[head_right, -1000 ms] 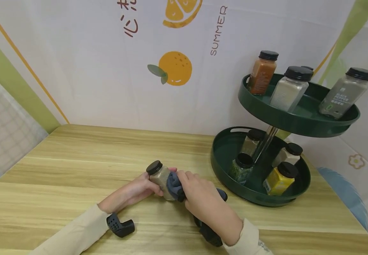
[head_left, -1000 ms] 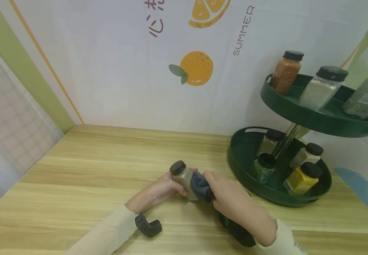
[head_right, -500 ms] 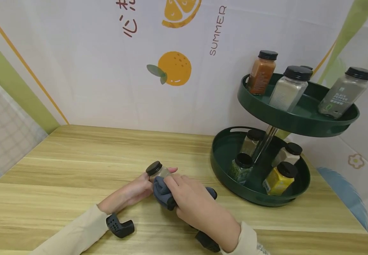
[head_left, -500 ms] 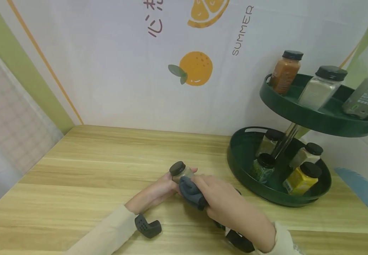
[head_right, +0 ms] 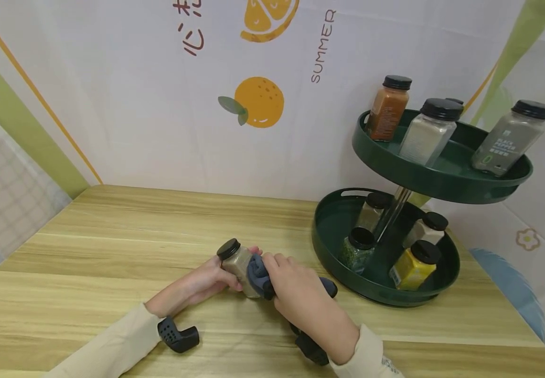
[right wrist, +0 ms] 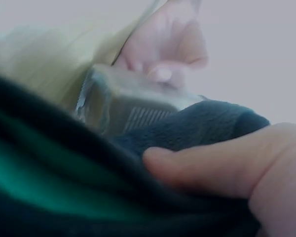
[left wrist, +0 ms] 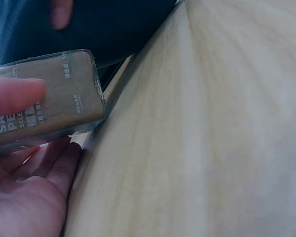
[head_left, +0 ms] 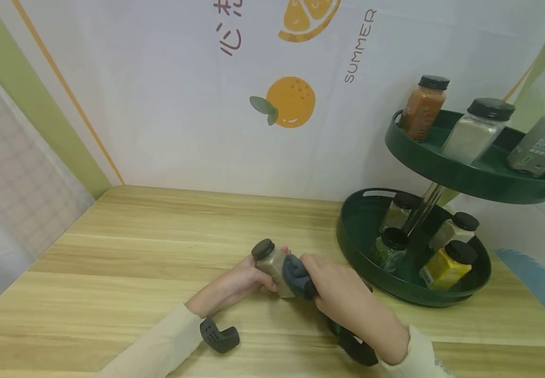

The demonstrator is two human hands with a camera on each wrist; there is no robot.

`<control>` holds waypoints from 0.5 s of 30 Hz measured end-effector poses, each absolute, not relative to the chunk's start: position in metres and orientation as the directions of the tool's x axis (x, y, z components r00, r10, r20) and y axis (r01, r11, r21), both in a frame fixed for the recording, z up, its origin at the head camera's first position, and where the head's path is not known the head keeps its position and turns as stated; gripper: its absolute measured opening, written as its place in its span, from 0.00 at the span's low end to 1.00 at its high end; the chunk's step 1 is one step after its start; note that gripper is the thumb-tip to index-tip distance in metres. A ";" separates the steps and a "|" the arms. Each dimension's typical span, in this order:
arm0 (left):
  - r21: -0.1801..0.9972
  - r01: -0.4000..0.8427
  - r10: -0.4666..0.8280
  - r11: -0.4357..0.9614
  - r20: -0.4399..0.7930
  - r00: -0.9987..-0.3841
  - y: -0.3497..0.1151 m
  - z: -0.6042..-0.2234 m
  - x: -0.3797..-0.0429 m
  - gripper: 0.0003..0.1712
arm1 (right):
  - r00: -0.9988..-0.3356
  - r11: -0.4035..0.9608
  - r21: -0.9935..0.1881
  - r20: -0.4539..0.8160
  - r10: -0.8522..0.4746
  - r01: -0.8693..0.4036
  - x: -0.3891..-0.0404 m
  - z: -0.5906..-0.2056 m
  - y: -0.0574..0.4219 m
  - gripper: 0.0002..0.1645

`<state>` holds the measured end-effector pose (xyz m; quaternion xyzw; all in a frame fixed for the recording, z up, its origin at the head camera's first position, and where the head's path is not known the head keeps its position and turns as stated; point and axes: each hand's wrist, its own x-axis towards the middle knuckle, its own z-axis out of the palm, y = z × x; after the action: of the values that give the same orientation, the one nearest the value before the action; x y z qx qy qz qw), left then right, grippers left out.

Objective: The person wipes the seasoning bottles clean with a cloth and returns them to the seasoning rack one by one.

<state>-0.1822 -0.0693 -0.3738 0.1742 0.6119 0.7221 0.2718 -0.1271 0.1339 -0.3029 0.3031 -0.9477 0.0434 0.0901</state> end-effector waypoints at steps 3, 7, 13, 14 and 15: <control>0.984 -0.156 0.592 -0.090 -0.073 -0.803 -0.069 -0.375 -0.182 0.44 | -0.811 0.825 -0.001 0.183 -0.556 -0.565 -0.129 -0.304 0.135 0.26; 0.986 -0.143 0.590 -0.090 -0.063 -0.805 -0.069 -0.375 -0.181 0.41 | -0.779 0.795 -0.003 0.200 -0.594 -0.607 -0.126 -0.302 0.132 0.27; 0.986 -0.158 0.599 -0.059 -0.092 -0.796 -0.068 -0.375 -0.183 0.37 | -0.692 0.705 -0.029 0.224 -0.686 -0.708 -0.116 -0.296 0.125 0.33; 0.986 -0.162 0.597 -0.049 -0.101 -0.796 -0.067 -0.375 -0.183 0.37 | -0.694 0.706 -0.036 0.225 -0.684 -0.707 -0.115 -0.296 0.125 0.34; 0.985 -0.166 0.590 -0.040 -0.110 -0.800 -0.068 -0.375 -0.182 0.37 | -0.702 0.713 -0.043 0.219 -0.677 -0.700 -0.114 -0.296 0.124 0.34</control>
<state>-0.1821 -0.0676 -0.3747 0.1660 0.6384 0.7018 0.2690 -0.1139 0.1244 -0.2955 0.3740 -0.9206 0.0615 0.0941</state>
